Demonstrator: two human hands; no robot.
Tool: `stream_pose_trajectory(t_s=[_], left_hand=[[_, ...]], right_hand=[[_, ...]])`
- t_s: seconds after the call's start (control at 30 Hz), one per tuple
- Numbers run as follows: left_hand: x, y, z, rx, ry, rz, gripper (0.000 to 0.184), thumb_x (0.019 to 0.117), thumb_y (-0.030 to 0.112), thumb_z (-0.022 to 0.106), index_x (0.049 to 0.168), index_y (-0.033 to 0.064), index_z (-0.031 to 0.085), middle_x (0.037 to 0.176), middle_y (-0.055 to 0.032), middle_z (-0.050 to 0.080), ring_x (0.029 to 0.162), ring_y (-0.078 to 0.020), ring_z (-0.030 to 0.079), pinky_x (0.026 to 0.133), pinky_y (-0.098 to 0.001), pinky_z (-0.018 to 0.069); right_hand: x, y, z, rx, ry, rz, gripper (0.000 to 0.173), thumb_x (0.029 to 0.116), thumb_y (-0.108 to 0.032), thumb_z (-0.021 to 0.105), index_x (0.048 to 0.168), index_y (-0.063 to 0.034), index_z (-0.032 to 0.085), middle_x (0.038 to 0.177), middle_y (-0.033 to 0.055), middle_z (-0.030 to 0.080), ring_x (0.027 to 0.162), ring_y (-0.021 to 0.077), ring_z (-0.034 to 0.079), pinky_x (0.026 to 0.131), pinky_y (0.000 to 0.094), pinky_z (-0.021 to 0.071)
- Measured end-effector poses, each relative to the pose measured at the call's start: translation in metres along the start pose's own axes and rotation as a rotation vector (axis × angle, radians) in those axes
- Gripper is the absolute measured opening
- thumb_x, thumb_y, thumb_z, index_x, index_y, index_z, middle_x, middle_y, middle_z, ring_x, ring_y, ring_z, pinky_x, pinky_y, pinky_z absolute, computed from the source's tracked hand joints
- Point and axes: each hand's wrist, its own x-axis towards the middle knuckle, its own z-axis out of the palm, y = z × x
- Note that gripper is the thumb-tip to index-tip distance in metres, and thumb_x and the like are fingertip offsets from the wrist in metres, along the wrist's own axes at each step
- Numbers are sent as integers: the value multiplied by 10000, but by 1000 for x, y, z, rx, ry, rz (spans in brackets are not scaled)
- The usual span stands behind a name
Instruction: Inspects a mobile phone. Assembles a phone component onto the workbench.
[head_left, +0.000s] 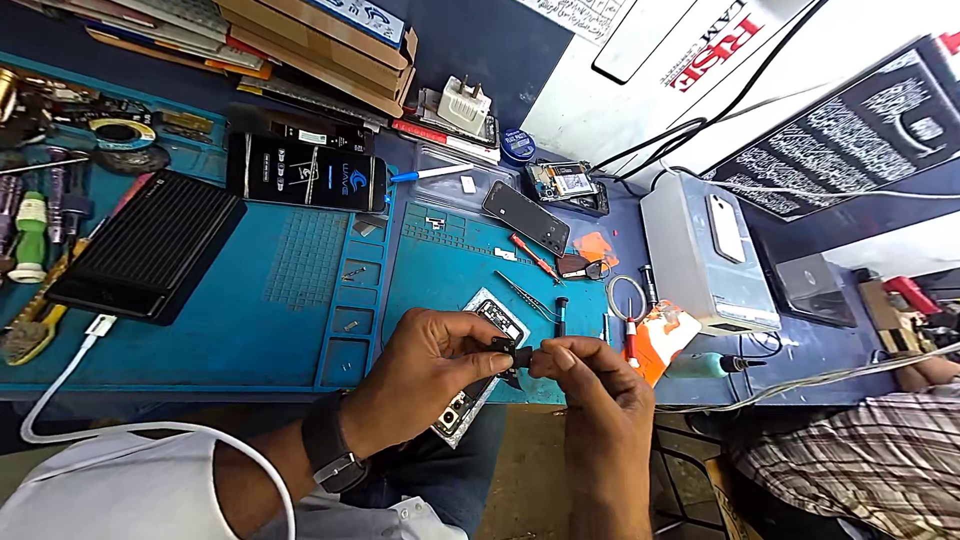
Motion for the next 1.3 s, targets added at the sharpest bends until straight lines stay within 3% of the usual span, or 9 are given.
stream_pose_trajectory(t_s=[0.07,0.13,0.37,0.47,0.53,0.63,0.77,1.07,1.3], left_hand=[[-2,-2,1,53,17,33,95,896,-10,726,977,26,757,888,-77,736,688,-139,683,627,-233,601],[-4,-5,3,103,20,52,98,886,-4,730,968,42,758,864,-55,737,690,-131,688,626,-233,605],[-11,-20,0,199,56,-24,103,851,60,777,947,96,771,831,2,748,732,-101,712,666,-231,618],[-6,-23,-1,316,58,-34,194,862,96,784,1044,137,733,872,45,736,757,-83,705,655,-232,615],[-2,-27,-5,623,20,79,221,903,204,731,1120,169,711,1001,84,709,907,-50,687,766,-237,608],[2,-33,-12,1087,-149,279,265,959,300,619,1145,149,731,1226,-5,668,1192,-200,607,1012,-409,505],[-2,-40,-13,1308,-332,273,426,988,349,578,1323,96,652,1484,-73,553,1423,-248,471,1198,-507,346],[-5,-44,-15,1376,-353,257,505,1050,400,426,1409,88,596,1535,-80,511,1458,-246,435,1206,-529,323],[-3,-43,-16,1366,-363,254,473,1050,353,423,1391,91,619,1531,-68,524,1457,-233,443,1215,-506,325]], right_hand=[[-2,-1,1,-67,-61,21,244,858,-260,817,1031,-105,743,863,47,720,784,116,693,734,251,593],[-4,3,5,-96,-72,8,174,829,-156,832,963,-84,746,793,57,702,699,119,670,662,242,586],[-15,28,2,61,-93,132,110,886,-95,779,955,-23,733,804,113,699,719,154,695,728,316,627],[-13,32,1,-4,-2,74,97,868,-49,777,957,-18,751,804,114,724,705,169,717,695,326,643],[-2,38,-1,-261,134,-133,82,875,-28,741,954,-43,755,841,59,738,725,147,718,673,300,639],[18,53,-4,-696,216,-408,144,885,-41,723,1020,-37,775,943,39,726,840,109,712,743,264,630],[27,75,8,-960,153,-520,195,888,-85,689,1045,-78,805,967,74,717,902,142,682,750,273,574],[30,90,16,-1040,108,-570,202,887,-104,680,1041,-93,810,992,92,719,964,193,683,794,312,571],[26,83,20,-1084,47,-484,233,898,-104,652,1061,-126,817,1061,63,737,1014,194,672,810,315,558]])
